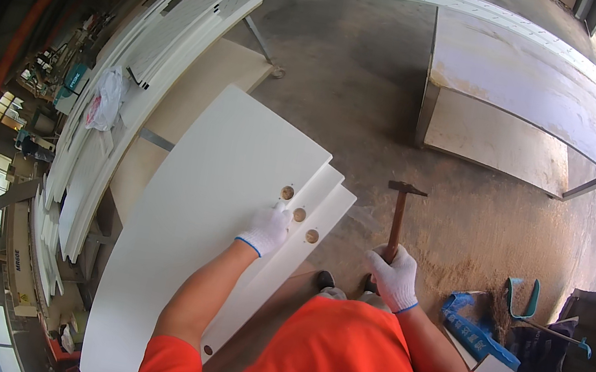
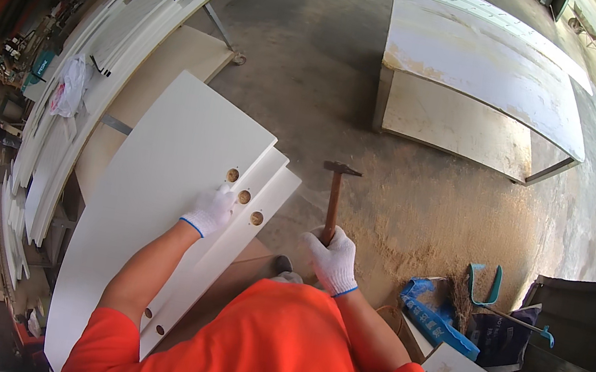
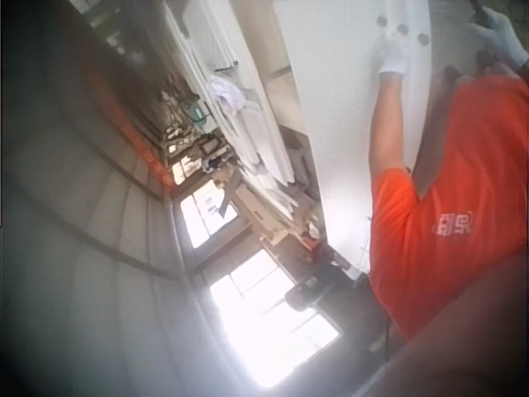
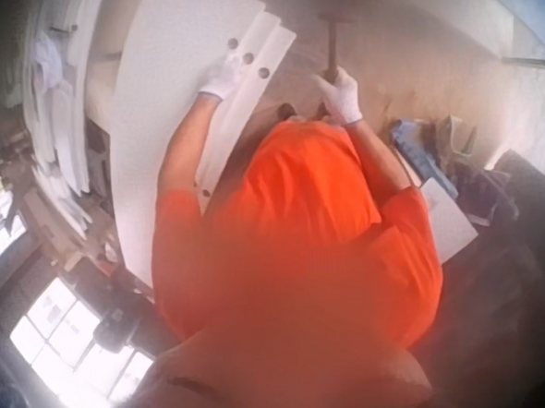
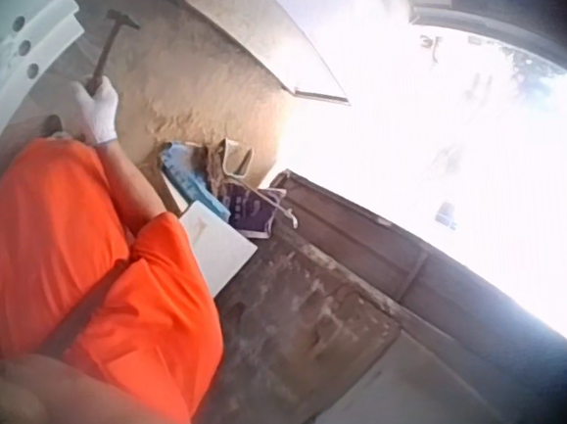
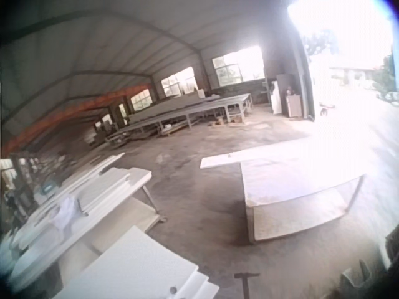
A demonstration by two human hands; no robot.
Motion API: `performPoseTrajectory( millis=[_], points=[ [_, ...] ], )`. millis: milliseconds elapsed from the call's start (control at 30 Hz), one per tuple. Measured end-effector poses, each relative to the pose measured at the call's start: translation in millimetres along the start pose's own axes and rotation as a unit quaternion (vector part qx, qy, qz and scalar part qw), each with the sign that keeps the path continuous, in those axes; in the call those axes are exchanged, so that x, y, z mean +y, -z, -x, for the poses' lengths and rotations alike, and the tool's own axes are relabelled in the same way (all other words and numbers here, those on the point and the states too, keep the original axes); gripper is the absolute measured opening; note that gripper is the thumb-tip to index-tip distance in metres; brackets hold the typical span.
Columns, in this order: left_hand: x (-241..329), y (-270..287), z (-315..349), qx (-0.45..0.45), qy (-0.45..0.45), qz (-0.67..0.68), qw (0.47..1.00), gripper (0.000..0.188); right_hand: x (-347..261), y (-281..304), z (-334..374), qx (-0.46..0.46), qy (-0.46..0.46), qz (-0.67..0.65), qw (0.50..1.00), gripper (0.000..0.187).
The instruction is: The person uses a hammer to drive wooden dowels into pre-drilled holes in large white furniture panels.
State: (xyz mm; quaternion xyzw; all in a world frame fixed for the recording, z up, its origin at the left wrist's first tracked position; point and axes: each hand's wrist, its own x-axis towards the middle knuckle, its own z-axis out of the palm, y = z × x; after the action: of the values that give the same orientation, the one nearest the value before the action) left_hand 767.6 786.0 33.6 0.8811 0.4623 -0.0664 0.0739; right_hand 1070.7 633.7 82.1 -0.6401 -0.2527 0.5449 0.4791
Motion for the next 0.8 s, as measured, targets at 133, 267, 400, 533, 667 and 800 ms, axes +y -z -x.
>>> performPoseTrajectory(
  millis=[133,267,400,533,667,800],
  points=[
    [4.1,5.3,-7.6,-0.055,-0.007,-0.086,0.995,0.014,7.2,8.4,-0.6,0.001,-0.013,0.005,1.0,0.024],
    [14.2,13.1,-15.4,-0.075,-0.014,-0.113,0.991,0.015,13.2,9.5,-2.3,0.008,0.012,0.019,1.0,0.02],
    [22.5,13.1,-16.8,-0.089,-0.009,-0.167,0.982,0.014,14.9,9.5,-2.3,-0.004,0.008,0.013,1.0,0.021],
    [28.4,6.1,-18.7,-0.077,0.039,-0.155,0.984,0.015,25.4,11.1,-5.1,-0.014,0.057,0.054,0.997,0.02],
    [31.1,-0.5,-11.8,-0.029,0.085,-0.091,0.992,0.014,19.3,8.6,-2.2,-0.044,0.035,0.128,0.99,0.03],
    [25.6,-16.1,0.5,0.01,0.141,-0.06,0.988,0.018,5.6,5.3,5.2,-0.113,0.067,0.26,0.957,0.038]
  ],
)
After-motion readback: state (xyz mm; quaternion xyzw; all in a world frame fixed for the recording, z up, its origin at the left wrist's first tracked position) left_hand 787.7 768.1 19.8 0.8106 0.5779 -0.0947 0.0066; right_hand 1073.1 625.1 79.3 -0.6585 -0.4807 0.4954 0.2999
